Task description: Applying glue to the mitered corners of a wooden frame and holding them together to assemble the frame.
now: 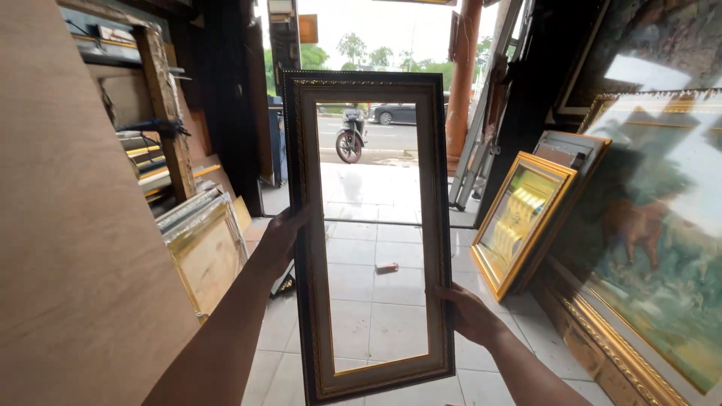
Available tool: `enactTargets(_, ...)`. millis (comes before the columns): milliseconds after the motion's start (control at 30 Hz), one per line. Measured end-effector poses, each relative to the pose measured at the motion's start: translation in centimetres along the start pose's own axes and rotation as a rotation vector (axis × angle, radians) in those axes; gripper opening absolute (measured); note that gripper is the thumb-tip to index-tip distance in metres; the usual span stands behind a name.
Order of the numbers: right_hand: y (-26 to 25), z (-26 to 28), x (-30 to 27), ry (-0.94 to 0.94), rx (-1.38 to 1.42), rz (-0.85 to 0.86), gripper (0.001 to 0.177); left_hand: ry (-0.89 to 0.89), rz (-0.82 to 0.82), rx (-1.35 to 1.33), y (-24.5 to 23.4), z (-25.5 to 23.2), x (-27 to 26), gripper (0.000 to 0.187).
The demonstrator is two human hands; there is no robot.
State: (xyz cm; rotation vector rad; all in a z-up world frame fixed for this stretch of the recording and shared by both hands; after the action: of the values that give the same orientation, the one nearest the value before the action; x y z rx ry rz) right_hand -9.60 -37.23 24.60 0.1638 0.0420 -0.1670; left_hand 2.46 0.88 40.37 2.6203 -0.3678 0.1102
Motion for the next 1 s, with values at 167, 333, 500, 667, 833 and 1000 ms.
enactTargets(167,1.3,1.3,0.4,-0.02,0.016,0.046,0.035,0.046,-0.077,0.018,0.6,-3.0,-1.8,0.057)
enactTargets(333,1.7,1.5,-0.4,-0.107,-0.023,-0.125,0.03,0.088,-0.005,-0.168,-1.4,-0.2,1.8,0.033)
enactTargets(500,3.6,2.7,-2.3,-0.044,0.031,-0.339,0.049,-0.13,0.032,0.189,-1.0,2.6,-1.8,0.052)
enactTargets(667,0.4,-2.4,4.7,-0.058,-0.022,-0.269,0.053,-0.114,0.085,0.123,-6.2,8.2,3.8,0.084)
enactTargets(833,3.3,-5.5,12.6,-0.024,-0.133,-0.148,0.065,-0.183,0.057,0.4,-11.4,3.9,4.0,0.085)
enactTargets(1000,13.4,-5.2,19.3,0.036,-0.382,-0.087,0.101,-0.065,-0.119,0.359,-19.1,4.5,6.7,0.054)
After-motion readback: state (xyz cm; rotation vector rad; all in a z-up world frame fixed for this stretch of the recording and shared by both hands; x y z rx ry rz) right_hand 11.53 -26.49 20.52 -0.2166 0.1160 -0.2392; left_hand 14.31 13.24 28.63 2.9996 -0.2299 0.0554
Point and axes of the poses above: each hand's wrist, its own x-axis towards the middle knuckle, its own y-axis out of the palm, z = x × y, the point moved 3 cm from there along x, towards the middle knuckle, and after that the axes turned 7 degrees about -x, right-handed, at the moved point
